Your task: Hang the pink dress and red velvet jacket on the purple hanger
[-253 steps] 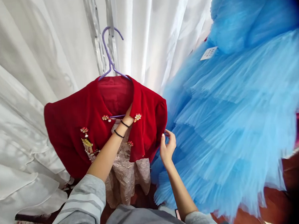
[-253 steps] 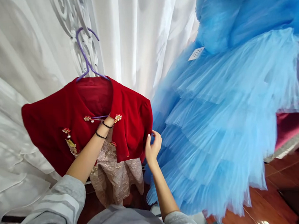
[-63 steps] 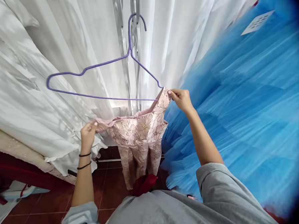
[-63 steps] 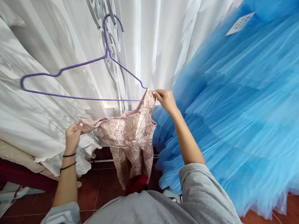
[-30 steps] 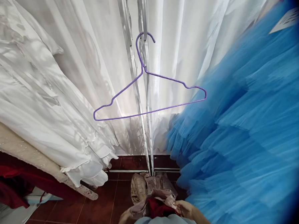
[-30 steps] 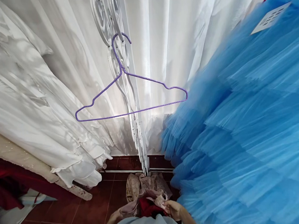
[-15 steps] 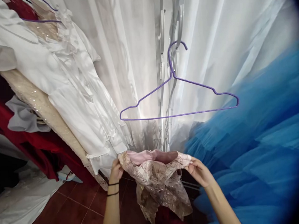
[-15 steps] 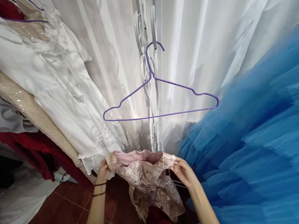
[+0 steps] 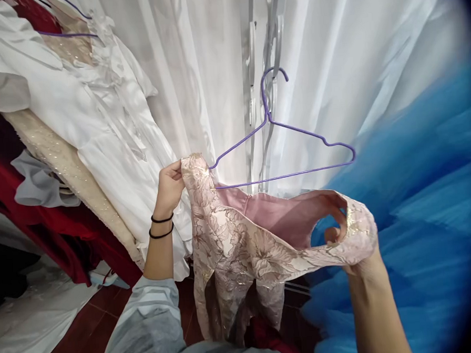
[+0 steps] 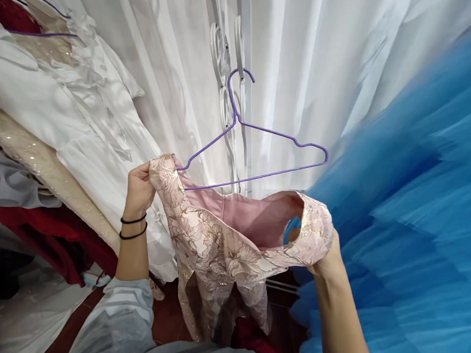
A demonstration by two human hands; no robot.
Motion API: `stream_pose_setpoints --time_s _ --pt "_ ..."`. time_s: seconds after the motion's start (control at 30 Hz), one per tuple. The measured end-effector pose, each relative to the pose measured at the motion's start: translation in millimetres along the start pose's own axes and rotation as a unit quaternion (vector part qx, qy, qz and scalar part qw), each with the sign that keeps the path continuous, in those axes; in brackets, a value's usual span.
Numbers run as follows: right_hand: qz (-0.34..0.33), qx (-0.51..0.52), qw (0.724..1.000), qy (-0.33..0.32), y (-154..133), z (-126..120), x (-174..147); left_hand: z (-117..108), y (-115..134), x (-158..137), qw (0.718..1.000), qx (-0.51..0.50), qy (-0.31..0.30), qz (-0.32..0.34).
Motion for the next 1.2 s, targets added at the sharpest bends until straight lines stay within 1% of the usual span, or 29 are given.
stream_pose_setpoints --time_s 0.07,0.1,0.13,0.2,0.3,0.4,0.5,0.57,0.63,0.73,0.8,0.83,0.87,0.9,0.93,0.97,1.0,1.03,1.1,1.13,1.2 --pt "-0.015 -0.004 0.999 0.04 -2.6 -20.3 -0.1 18.1 8.6 1.8 0.998 0.027 -0.037 -0.043" --pt "-0.035 -0.017 0.998 0.05 -3.7 -30.0 -0.1 26.3 10.5 1.0 0.996 0.04 -0.057 -0.062" --pt "-0.06 -0.038 0.996 0.051 -4.3 -38.4 0.1 33.4 11.4 -0.3 0.993 0.052 -0.073 -0.074" --pt "-0.097 -0.078 0.991 0.041 -1.7 -52.7 2.6 43.3 9.7 -2.5 0.99 0.084 -0.09 -0.076" --pt "-0.095 -0.112 0.987 0.059 8.8 -72.0 14.3 47.2 1.5 -2.7 0.984 0.154 -0.071 -0.055" --pt "-0.086 -0.08 0.989 0.087 12.3 -83.3 37.3 45.5 -5.7 -1.3 0.977 0.21 -0.029 -0.032" --pt "-0.099 -0.033 0.991 0.082 0.5 -83.9 71.5 43.0 -7.2 -0.4 0.971 0.24 0.016 -0.006" --pt "-0.12 -0.018 0.99 0.075 -16.8 -81.6 98.8 40.9 -6.7 0.6 0.969 0.242 0.04 0.012" --pt "-0.156 -0.02 0.985 0.064 -41.0 -76.3 127.0 38.0 -6.3 3.2 0.969 0.237 0.051 0.033" --pt "-0.213 -0.075 0.974 0.008 -82.2 -54.2 162.7 31.7 -7.6 10.2 0.972 0.223 0.04 0.062" --pt "-0.218 -0.144 0.964 -0.056 -104.7 -28.8 176.5 25.5 -9.1 15.2 0.974 0.212 0.031 0.074" --pt "-0.205 -0.188 0.955 -0.1 -112.1 -13.4 179.3 22.5 -9.8 17.2 0.974 0.21 0.027 0.077" --pt "-0.186 -0.242 0.941 -0.149 -116.5 2.8 179.0 20.4 -10.3 18.6 0.974 0.214 0.019 0.078" --pt "-0.164 -0.301 0.918 -0.2 -118.0 18.5 176.0 19.1 -10.8 19.6 0.972 0.222 0.009 0.077" --pt "-0.147 -0.36 0.889 -0.242 -117.6 32.2 171.1 18.7 -11.2 20.2 0.97 0.233 -0.003 0.073" --pt "-0.142 -0.413 0.859 -0.267 -117.0 43.1 166.0 18.7 -11.4 20.6 0.967 0.244 -0.015 0.069" --pt "-0.152 -0.457 0.834 -0.27 -117.3 51.0 161.8 18.7 -11.3 21.1 0.964 0.255 -0.023 0.067" --pt "-0.177 -0.491 0.814 -0.253 -119.0 56.3 158.9 18.8 -11.0 21.9 0.963 0.261 -0.029 0.066" --pt "-0.24 -0.542 0.781 -0.195 -123.3 60.6 155.8 19.7 -12.1 24.7 0.963 0.259 -0.05 0.063" --pt "-0.259 -0.564 0.764 -0.176 -123.6 60.3 155.6 20.8 -14.2 26.6 0.963 0.253 -0.069 0.056" --pt "-0.26 -0.6 0.737 -0.171 -120.4 55.9 157.7 23.3 -19.1 30.5 0.962 0.246 -0.112 0.043"
Point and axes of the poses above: each hand's wrist, its own x-axis towards the middle knuckle, its own z-axis out of the palm, y = z × x, the point moved 6 cm from there along x, towards the middle knuckle, and after that the axes turned 2 degrees about y, right-handed, at the moved point
